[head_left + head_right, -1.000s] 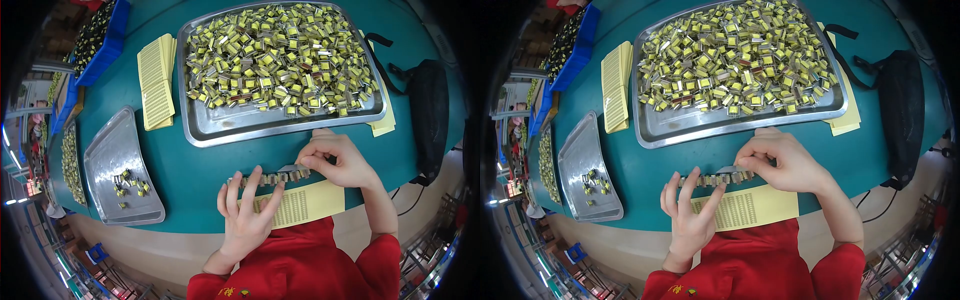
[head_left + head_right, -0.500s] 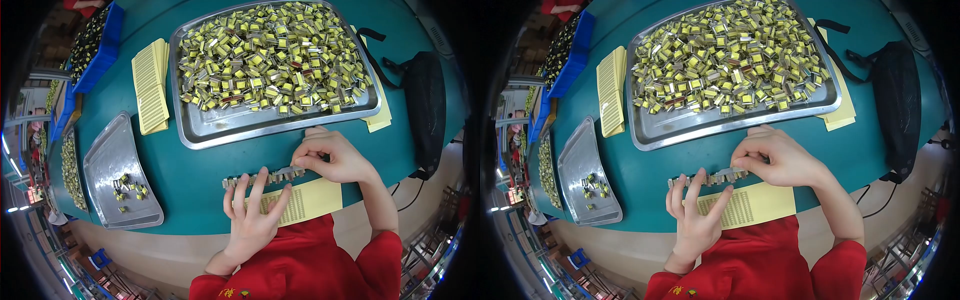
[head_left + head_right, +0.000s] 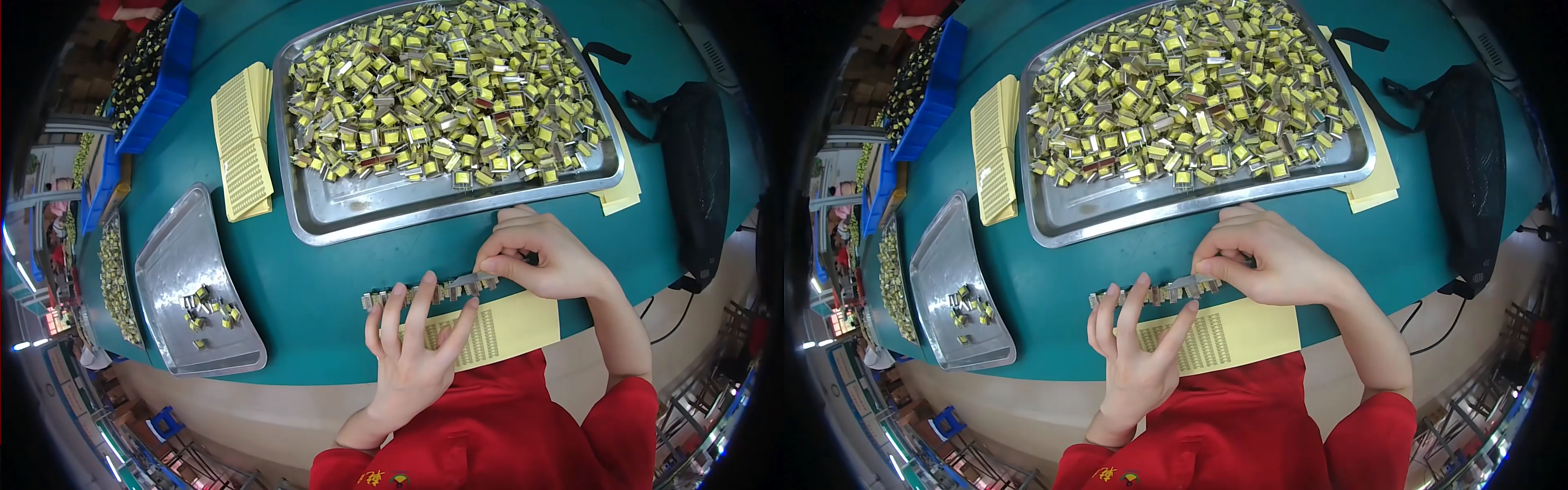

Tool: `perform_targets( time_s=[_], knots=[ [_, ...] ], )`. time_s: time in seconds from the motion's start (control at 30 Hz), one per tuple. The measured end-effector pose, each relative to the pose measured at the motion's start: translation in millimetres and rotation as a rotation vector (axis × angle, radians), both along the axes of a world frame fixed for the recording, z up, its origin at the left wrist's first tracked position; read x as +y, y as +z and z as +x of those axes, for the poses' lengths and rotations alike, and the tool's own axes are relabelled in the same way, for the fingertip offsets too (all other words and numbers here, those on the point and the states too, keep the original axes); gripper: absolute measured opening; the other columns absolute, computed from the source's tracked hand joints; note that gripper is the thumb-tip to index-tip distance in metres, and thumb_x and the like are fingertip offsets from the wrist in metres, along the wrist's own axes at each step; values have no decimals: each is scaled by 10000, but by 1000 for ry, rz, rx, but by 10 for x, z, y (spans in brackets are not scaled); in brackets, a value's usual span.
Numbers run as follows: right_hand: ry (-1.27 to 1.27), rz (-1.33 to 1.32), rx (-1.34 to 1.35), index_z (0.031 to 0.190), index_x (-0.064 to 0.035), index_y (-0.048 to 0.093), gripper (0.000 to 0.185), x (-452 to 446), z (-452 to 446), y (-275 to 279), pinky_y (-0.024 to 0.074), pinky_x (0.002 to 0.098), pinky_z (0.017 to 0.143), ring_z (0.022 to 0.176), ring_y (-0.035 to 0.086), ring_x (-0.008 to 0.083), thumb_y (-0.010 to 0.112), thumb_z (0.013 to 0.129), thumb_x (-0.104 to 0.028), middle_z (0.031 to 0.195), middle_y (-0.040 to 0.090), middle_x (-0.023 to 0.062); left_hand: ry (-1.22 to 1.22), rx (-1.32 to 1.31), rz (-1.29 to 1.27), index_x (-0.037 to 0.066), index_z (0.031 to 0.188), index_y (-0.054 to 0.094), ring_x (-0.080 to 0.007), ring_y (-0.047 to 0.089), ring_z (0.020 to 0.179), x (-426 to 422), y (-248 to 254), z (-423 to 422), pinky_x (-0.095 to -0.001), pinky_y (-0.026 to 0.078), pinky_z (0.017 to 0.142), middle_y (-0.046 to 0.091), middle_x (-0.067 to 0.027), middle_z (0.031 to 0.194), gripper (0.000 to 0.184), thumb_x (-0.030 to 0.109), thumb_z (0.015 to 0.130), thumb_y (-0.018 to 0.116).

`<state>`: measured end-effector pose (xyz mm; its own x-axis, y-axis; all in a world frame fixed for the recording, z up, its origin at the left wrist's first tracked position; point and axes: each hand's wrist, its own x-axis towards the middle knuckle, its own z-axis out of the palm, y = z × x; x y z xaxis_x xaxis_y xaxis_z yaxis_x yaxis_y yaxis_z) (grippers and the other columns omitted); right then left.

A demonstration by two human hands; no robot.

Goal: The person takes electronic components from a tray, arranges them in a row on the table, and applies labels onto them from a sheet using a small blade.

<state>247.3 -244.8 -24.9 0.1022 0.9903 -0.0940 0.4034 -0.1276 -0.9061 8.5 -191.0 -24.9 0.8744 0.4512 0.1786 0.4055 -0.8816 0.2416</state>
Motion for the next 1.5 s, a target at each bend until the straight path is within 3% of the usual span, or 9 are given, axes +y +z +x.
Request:
perform_targets(
  time_s=[0.43, 0.53, 0.73, 0.83, 0.93, 1.03, 1.13, 1.37, 1.5],
  knots=[
    [3, 17, -32, 856, -72, 729, 84, -3, -7, -23, 385, 315, 638, 651, 454, 172, 722, 846, -155, 635, 547, 6, 6, 14, -41, 279, 1273, 676, -397, 289, 1371, -3, 7, 27, -529, 218, 1116, 415, -158, 1490, 590, 10, 759, 569],
    [9, -19, -22, 889, -71, 726, 121, 2, -8, 9, 407, 347, 705, 682, 487, 208, 678, 863, -178, 620, 492, 27, 6, 11, -58, 273, 1273, 676, -400, 289, 1372, -1, 9, 28, -535, 212, 1118, 415, -158, 1490, 593, 5, 754, 571],
    [8, 23, -54, 874, -70, 728, 89, -6, -1, -24, 399, 317, 641, 666, 476, 180, 713, 855, -156, 661, 570, 14, 6, 13, -83, 266, 1270, 677, -403, 287, 1379, 2, 34, 38, -541, 195, 1128, 418, -153, 1489, 589, 3, 753, 573],
    [-19, -12, -13, 913, -65, 717, 136, -3, -19, -3, 419, 358, 716, 711, 516, 223, 663, 888, -188, 672, 535, 48, 5, 14, -77, 267, 1270, 677, -403, 288, 1381, 9, 36, 41, -543, 190, 1132, 422, -153, 1487, 587, 3, 756, 572],
    [-29, -51, 13, 922, -59, 713, 149, 3, -15, 26, 426, 358, 699, 719, 528, 222, 662, 901, -198, 696, 552, 55, 8, 8, -66, 267, 1272, 675, -402, 291, 1379, 2, 23, 47, -544, 193, 1131, 423, -155, 1485, 588, 2, 758, 570],
    [-64, -25, 40, 898, -52, 717, 91, -10, -13, 23, 390, 284, 589, 662, 490, 141, 692, 883, -138, 751, 615, 15, 13, -1, -74, 259, 1275, 673, -403, 300, 1375, -3, 35, 57, -547, 198, 1128, 427, -156, 1481, 587, 1, 758, 569],
    [-68, -79, 73, 929, -46, 717, 140, -29, 3, 152, 417, 331, 608, 658, 529, 186, 668, 898, -173, 722, 578, 59, 8, 0, -77, 251, 1274, 671, -407, 312, 1368, -5, 43, 61, -551, 201, 1125, 427, -157, 1478, 587, 6, 751, 570],
    [-116, -78, -4, 907, -46, 729, 103, -219, 137, 196, 407, 313, 587, 645, 517, 175, 684, 878, -134, 702, 573, 49, 47, -145, -150, 104, 1216, 634, -379, 400, 1333, -19, 65, 188, -519, 244, 1102, 558, -96, 1362, 411, 32, 813, 673],
    [-107, -64, -17, 896, -55, 732, 91, -260, 146, 101, 397, 313, 591, 645, 502, 168, 689, 876, -133, 685, 560, 37, 67, -272, -247, 65, 1178, 578, -358, 452, 1309, 16, 19, 329, -513, 275, 1073, 647, -65, 1245, 405, 37, 810, 743]
  ],
)
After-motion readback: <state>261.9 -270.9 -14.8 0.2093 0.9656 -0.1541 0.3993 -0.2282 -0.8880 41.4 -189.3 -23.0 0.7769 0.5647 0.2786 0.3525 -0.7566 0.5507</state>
